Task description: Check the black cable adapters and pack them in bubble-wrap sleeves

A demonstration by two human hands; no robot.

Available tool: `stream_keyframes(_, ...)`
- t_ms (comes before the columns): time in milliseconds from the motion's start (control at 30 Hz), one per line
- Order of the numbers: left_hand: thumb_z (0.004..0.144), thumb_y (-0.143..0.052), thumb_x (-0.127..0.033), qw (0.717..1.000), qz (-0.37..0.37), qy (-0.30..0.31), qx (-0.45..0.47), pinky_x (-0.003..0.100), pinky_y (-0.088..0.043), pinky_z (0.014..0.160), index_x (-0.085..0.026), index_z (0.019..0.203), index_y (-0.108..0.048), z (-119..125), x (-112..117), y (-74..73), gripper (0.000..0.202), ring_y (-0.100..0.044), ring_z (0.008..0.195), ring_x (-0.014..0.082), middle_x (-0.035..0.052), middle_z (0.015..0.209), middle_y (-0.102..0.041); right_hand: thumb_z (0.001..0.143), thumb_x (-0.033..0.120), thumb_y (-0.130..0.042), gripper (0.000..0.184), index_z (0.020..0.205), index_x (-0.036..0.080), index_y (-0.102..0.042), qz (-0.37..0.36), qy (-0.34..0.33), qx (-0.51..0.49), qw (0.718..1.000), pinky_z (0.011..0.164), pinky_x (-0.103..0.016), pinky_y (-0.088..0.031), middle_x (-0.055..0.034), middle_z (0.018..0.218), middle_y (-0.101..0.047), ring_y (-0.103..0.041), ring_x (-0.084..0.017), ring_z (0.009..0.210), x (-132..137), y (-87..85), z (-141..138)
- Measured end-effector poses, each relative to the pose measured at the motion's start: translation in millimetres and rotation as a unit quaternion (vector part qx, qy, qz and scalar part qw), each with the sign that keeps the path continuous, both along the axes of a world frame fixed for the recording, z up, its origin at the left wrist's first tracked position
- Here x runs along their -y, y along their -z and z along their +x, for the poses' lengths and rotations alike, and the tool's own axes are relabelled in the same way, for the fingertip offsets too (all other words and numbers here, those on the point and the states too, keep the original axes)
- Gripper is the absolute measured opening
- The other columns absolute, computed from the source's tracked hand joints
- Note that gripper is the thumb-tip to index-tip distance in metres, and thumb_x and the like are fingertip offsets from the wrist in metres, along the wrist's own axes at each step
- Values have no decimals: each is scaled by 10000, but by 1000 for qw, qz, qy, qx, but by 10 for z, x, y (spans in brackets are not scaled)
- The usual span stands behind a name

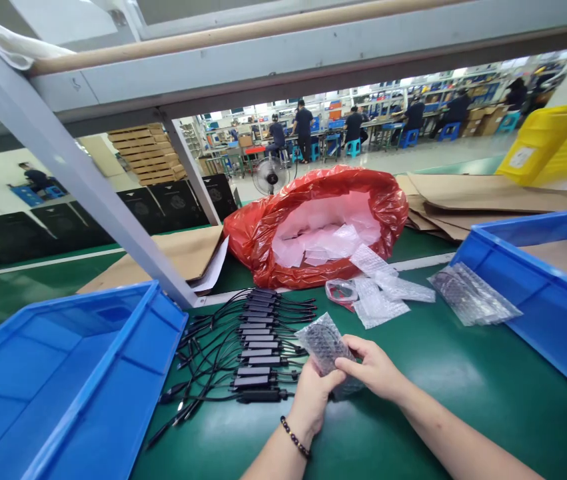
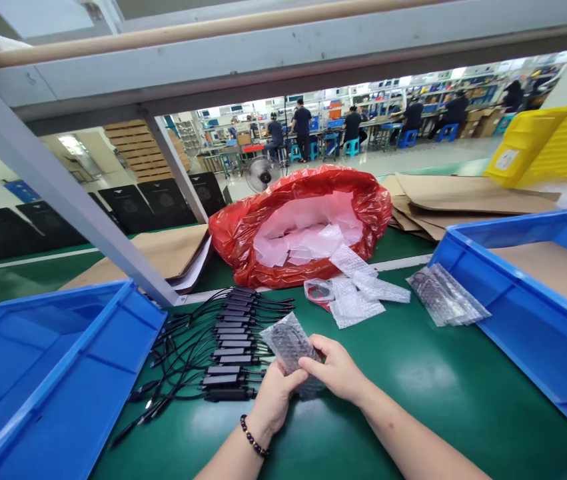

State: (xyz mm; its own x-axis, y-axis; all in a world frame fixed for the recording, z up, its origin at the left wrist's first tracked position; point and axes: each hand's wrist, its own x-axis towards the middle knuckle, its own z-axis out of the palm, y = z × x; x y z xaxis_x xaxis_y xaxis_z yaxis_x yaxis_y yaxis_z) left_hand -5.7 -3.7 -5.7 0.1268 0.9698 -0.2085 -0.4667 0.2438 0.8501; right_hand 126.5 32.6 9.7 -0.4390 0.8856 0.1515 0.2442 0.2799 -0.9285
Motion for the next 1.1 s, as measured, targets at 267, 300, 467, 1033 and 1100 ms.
stream_keyframes(267,614,-732,-297,998,-30,27,-50,269,-465,708,-154,769,-558,-68,-10,-68,273,-636,789,174,86,826,-690,752,381,-524,283,922,178,-623,105,324,171,924,644,-287,-442,-45,810,-651,-579,-193,685,-304,-333,740)
stream_keyframes(300,622,-726,-302,998,-26,31,-53,265,-465,694,-152,761,-556,-65,-5,-71,266,-636,760,166,80,798,-689,749,366,-526,290,956,182,-615,109,376,229,891,659,-302,-441,-58,845,-657,-590,-208,704,-375,-360,904)
stream_keyframes(467,632,-707,-330,996,-11,57,-61,243,-444,572,-151,725,-544,-32,16,-47,259,-613,617,142,47,661,-664,809,304,-461,292,990,117,-593,56,483,466,739,660,-348,-431,-158,924,-648,-614,-295,823,-761,-244,1582)
stream_keyframes(1033,650,-678,-336,994,-18,71,-80,214,-421,496,-151,700,-527,-14,13,-61,244,-580,545,114,26,611,-628,746,358,-582,373,957,49,-577,101,567,519,632,680,-384,-366,-213,939,-584,-493,-346,916,-863,186,1926)
stream_keyframes(1100,650,-674,-357,995,-22,76,-66,184,-389,431,-153,700,-516,-11,14,-61,263,-569,511,102,22,604,-626,733,371,-596,430,993,30,-559,116,584,509,622,668,-388,-362,-226,943,-569,-481,-358,911,-835,194,1902)
